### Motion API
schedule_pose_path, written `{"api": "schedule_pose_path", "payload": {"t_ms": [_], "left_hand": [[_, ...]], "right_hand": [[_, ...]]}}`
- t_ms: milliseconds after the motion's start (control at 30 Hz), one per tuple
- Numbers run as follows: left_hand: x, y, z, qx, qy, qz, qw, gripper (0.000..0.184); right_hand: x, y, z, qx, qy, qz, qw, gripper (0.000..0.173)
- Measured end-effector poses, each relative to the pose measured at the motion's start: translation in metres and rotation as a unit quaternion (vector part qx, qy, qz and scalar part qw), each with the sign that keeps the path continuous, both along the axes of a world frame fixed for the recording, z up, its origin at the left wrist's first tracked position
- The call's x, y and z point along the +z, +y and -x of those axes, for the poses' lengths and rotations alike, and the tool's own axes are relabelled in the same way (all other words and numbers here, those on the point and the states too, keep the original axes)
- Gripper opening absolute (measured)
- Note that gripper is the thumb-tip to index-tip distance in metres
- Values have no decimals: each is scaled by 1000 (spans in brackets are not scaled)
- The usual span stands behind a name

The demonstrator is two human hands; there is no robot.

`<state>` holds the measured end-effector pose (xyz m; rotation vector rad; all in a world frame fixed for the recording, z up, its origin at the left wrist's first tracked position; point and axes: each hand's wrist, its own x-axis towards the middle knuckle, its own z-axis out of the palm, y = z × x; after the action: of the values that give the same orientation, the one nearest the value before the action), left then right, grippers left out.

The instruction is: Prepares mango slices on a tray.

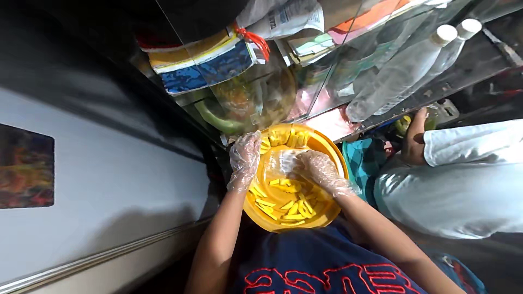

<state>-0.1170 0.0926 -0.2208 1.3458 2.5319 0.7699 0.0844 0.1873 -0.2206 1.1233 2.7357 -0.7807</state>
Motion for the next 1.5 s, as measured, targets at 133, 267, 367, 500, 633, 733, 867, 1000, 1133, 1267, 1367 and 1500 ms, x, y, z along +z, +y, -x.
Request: {"api": "schedule_pose_path", "payload": {"t_ms": [133, 267, 367, 500, 633, 733, 867, 1000, 1133, 1267, 1367, 1500], "left_hand": [[1, -8, 1, 34, -5, 3, 999, 39], [4, -26, -1, 79, -11, 21, 997, 53], [7, -38, -7, 120, -21, 7, 993, 56], [8, -50, -11, 111, 29, -42, 992, 47], [19, -55, -15, 50, 102, -61, 992, 37], [40, -58, -24, -39, 73, -6, 997, 42], [66, -33, -37, -199, 5, 111, 974, 79], [69, -32, -37, -221, -169, 103, 955, 30], [57, -37, -37, -139, -401, 90, 901, 20], [39, -41, -46, -83, -524, 47, 846, 25], [30, -42, -47, -91, -516, 9, 852, 31], [39, -47, -59, -72, -374, 14, 925, 31]], "right_hand": [[-10, -5, 9, -20, -73, -8, 997, 57], [-21, 0, 3, -3, -49, 5, 999, 32], [-17, 3, 2, -7, -32, 27, 999, 21], [-14, 2, -4, -19, 8, 26, 999, 17], [-7, 1, -8, -10, 22, -14, 1000, 19], [-2, 3, -14, 25, 69, -53, 996, 15], [21, -3, -18, 88, 144, -83, 982, 12], [51, -7, -15, 57, 196, 56, 977, 16], [42, -1, -20, -54, 219, 274, 935, 36], [36, -13, -18, -86, 261, 349, 896, 17], [34, -19, -16, -51, 263, 291, 919, 17], [36, -26, -10, -45, 235, 255, 937, 18]]}}
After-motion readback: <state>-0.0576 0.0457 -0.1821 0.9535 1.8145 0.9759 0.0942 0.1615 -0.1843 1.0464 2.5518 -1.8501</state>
